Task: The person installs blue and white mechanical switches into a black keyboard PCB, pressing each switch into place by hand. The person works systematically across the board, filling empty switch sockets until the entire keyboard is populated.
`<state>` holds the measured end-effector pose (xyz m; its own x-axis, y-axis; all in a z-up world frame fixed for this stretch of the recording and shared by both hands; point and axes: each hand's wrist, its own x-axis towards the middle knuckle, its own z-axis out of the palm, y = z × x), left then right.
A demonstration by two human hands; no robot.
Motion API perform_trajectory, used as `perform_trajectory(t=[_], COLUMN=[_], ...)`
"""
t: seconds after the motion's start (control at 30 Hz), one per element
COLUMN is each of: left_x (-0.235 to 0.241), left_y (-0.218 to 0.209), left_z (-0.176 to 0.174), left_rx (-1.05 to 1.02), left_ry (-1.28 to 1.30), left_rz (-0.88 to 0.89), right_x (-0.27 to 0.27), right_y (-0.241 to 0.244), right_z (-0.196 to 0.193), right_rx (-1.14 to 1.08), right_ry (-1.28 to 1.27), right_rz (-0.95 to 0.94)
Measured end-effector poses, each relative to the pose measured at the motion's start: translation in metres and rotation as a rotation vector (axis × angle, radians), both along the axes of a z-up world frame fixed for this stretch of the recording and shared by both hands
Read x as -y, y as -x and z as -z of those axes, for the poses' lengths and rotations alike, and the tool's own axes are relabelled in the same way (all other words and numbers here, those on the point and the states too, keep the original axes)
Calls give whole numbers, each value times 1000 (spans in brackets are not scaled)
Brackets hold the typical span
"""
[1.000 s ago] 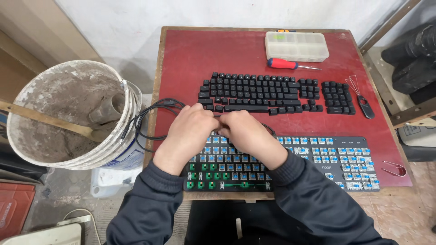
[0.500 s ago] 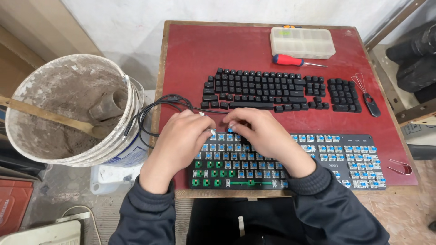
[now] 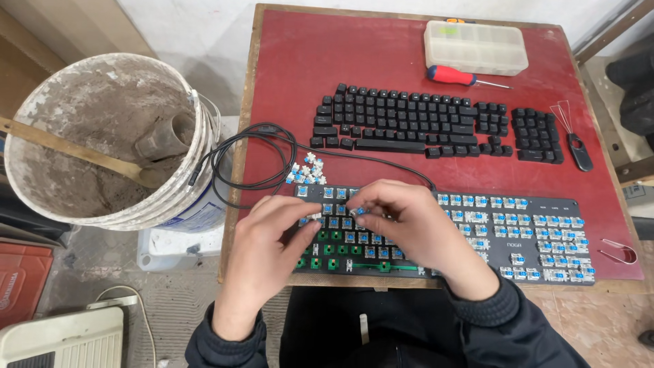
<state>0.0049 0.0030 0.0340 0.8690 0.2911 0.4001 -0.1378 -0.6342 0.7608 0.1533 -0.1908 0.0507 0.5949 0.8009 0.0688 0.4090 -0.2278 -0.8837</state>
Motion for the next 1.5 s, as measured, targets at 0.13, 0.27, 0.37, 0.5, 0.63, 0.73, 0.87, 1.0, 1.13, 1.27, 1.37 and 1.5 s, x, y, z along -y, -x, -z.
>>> perform_trajectory(t=[0.13, 0.27, 0.37, 0.5, 0.63, 0.73, 0.87, 1.0, 1.13, 1.27, 1.37, 1.5], left_x=[11, 16, 16, 17, 18, 18, 17, 20, 25, 24, 22, 21], left_y=[8, 12, 13, 13, 11, 11, 11, 10, 8, 5, 2, -2], left_z=[5, 13, 19, 24, 23, 26, 23, 18, 13, 11, 9, 5], left_rx=[26, 26, 23, 20, 2, -17, -44, -73, -158, -185, -214, -310], left_ry=[-40, -87, -147, -163, -98, -105, -121, -175, -336, -320, -354, -615], left_rz=[-4, -22, -31, -26, 15, 2, 1, 13, -8, 9, 41, 110], right_x=[-1, -2, -3, -7, -9, -10, -12, -13, -13, -11, -13, -23], right_y=[19, 31, 38, 41, 45, 45, 47, 49, 46, 44, 28, -2], right_z=[0, 24, 32, 31, 33, 30, 26, 24, 34, 32, 18, -20], right_rx=[288, 451, 484, 665, 709, 724, 719, 723, 717, 688, 643, 635], right_ry=[52, -8, -41, -6, 68, 83, 59, 58, 34, 11, -26, 126], right_rz=[-29, -99, -97, -131, -126, -137, -174, -180, -130, -76, -104, -118])
